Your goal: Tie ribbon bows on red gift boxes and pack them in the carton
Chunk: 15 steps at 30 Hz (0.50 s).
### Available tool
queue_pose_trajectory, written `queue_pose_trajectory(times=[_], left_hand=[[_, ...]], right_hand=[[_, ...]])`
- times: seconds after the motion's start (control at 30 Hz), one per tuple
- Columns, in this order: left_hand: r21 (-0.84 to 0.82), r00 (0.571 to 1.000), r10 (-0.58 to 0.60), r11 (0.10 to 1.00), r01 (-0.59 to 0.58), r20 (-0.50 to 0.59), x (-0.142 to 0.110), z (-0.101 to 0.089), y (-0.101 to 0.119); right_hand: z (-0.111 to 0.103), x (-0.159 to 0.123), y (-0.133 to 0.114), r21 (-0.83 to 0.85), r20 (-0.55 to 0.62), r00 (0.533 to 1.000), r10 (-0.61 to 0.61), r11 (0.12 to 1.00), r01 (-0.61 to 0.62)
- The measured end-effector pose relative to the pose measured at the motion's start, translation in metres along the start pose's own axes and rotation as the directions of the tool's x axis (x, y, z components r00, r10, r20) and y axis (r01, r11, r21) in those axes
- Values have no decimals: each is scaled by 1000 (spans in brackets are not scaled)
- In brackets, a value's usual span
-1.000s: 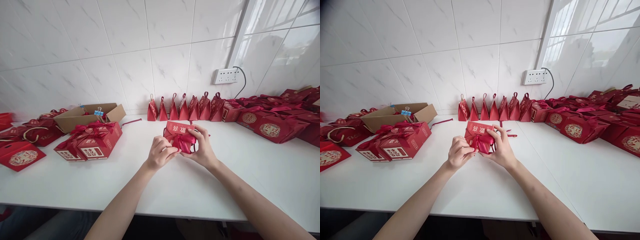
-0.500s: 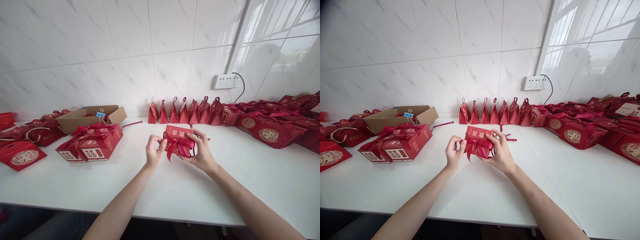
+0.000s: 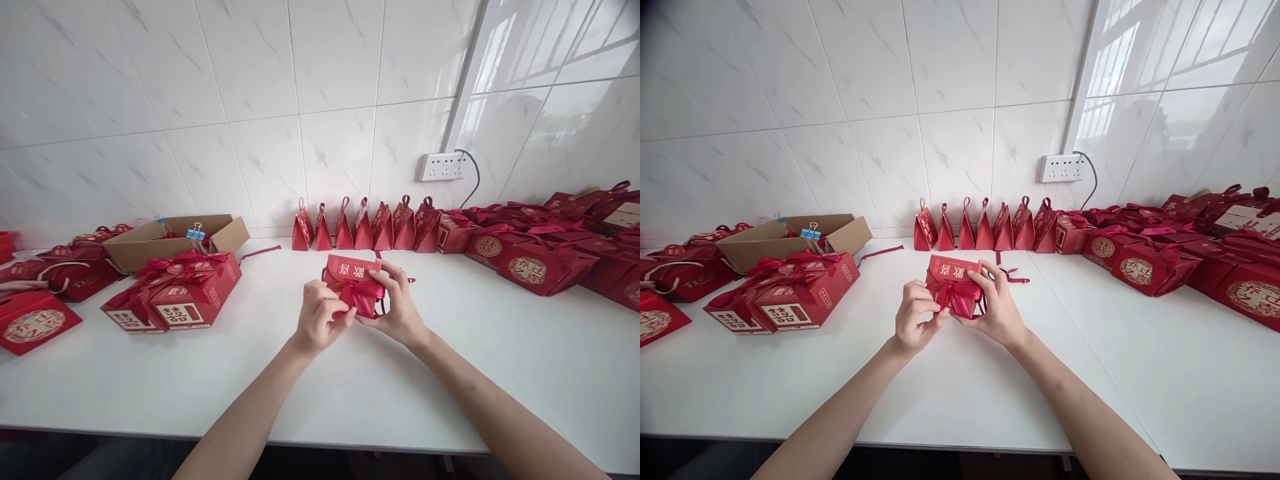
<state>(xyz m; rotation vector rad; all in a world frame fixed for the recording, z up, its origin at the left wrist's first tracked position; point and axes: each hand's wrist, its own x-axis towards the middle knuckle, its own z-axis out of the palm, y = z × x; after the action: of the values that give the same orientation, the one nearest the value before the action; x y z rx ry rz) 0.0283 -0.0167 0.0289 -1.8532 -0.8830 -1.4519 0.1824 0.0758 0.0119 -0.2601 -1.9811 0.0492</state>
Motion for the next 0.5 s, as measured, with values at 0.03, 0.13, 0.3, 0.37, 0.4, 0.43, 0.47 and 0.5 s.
queue_pose_trajectory(times=[0.03, 0.13, 0.3, 0.37, 0.4, 0.43, 0.47, 0.5], left_hand=[[23, 999, 40, 999, -41, 14, 1, 1, 1], [30, 995, 92, 995, -93, 44, 1, 2, 3], [20, 996, 79, 997, -80, 31, -1, 2, 3], [22, 997, 75, 997, -75, 28, -1, 2, 2], [24, 997, 71, 997, -72, 29, -1, 2, 2], [28, 997, 68, 997, -68, 30, -1, 2, 1], [31, 998, 65, 997, -65, 28, -1, 2, 1], [35, 998, 63, 997, -64, 23, -1, 2, 2]], right_hand=[[0, 0, 1, -4, 5, 1000, -2, 1000, 2], [0, -1, 1, -16, 8, 1000, -1, 1000, 1], [-1, 0, 1, -18, -24, 1000, 0, 1000, -1], [-1, 0, 0, -15, -28, 1000, 7, 1000, -8], [-1, -1, 0, -12, -28, 1000, 14, 1000, -15], [-2, -1, 0, -9, -26, 999, 23, 1000, -23], [-2, -2, 0, -7, -25, 999, 31, 999, -31], [-2, -2, 0, -3, -26, 999, 36, 999, -37]])
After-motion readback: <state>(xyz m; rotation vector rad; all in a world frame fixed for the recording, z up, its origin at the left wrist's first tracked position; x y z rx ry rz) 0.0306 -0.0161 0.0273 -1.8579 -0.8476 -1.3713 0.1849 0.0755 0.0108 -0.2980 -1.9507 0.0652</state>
